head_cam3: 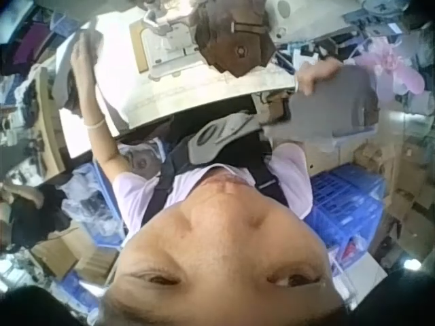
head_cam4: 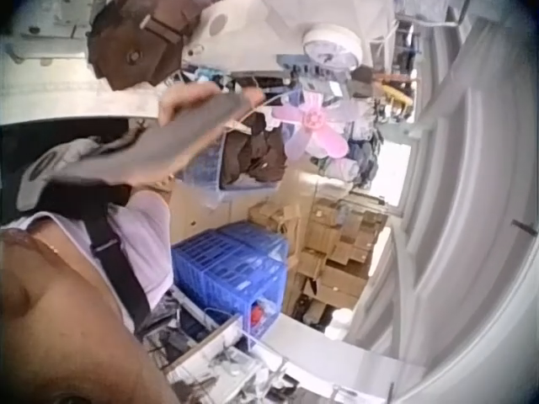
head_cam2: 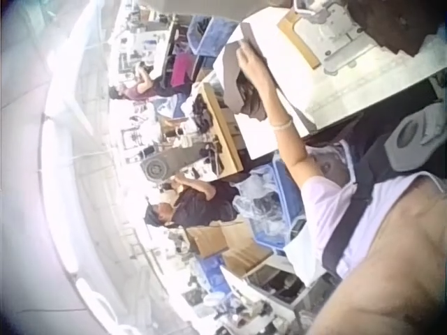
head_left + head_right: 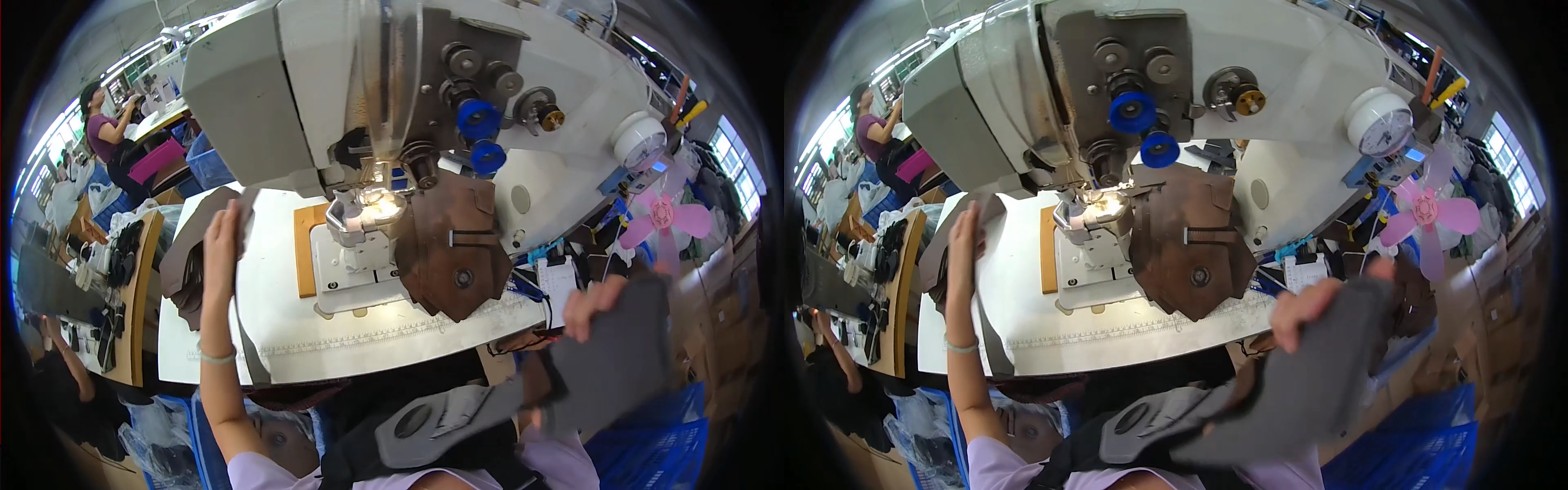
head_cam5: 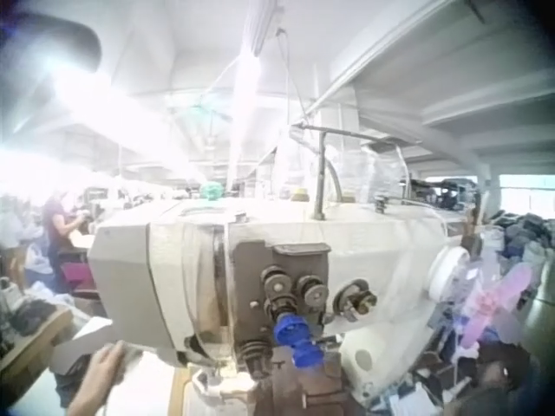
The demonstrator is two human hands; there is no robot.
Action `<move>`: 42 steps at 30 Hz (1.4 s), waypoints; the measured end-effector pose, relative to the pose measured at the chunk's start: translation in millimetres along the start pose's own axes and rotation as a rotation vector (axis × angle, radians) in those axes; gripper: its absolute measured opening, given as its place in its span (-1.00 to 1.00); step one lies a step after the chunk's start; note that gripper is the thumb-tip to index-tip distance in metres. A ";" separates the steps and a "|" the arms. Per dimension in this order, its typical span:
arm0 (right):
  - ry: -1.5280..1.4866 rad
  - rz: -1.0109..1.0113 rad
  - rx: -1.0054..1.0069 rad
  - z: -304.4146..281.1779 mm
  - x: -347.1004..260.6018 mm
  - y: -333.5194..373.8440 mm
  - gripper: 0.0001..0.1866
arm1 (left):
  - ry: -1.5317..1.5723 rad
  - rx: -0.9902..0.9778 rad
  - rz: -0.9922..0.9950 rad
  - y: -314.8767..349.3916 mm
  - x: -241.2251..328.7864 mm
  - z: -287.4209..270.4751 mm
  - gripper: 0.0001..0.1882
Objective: Stitching leather shoe components together using an industrial sewing machine.
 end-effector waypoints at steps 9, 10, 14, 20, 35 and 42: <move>0.837 0.062 0.910 -40.6 180.6 1.7 0.31 | -0.222 0.092 0.501 83.1 137.3 -43.9 -0.71; 0.771 0.104 0.967 -47.8 192.3 0.7 0.30 | -0.269 -0.073 0.602 95.6 144.0 -15.0 -0.70; 0.666 0.166 0.995 -57.3 209.1 -4.1 0.25 | -0.523 -0.427 0.622 131.0 122.0 80.6 -0.53; 0.154 -0.064 0.893 -57.4 205.2 3.5 -0.12 | -0.558 -0.382 0.696 108.3 94.7 117.0 -0.58; 0.851 0.169 0.440 -53.4 159.9 -40.4 -0.65 | -0.767 -0.051 0.620 104.6 102.2 58.4 -0.52; 1.452 -0.181 -0.060 6.5 170.8 -8.6 -0.36 | -0.601 -0.017 0.538 94.6 110.9 37.3 -0.54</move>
Point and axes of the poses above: each hand's wrist, its own y-axis away from the middle knuckle, its own z-axis out of the palm, x = y × z, the point moved 8 cm from there along -y, towards the middle knuckle, and after that the axes turned 6 degrees about z, right-handed, at the moved point
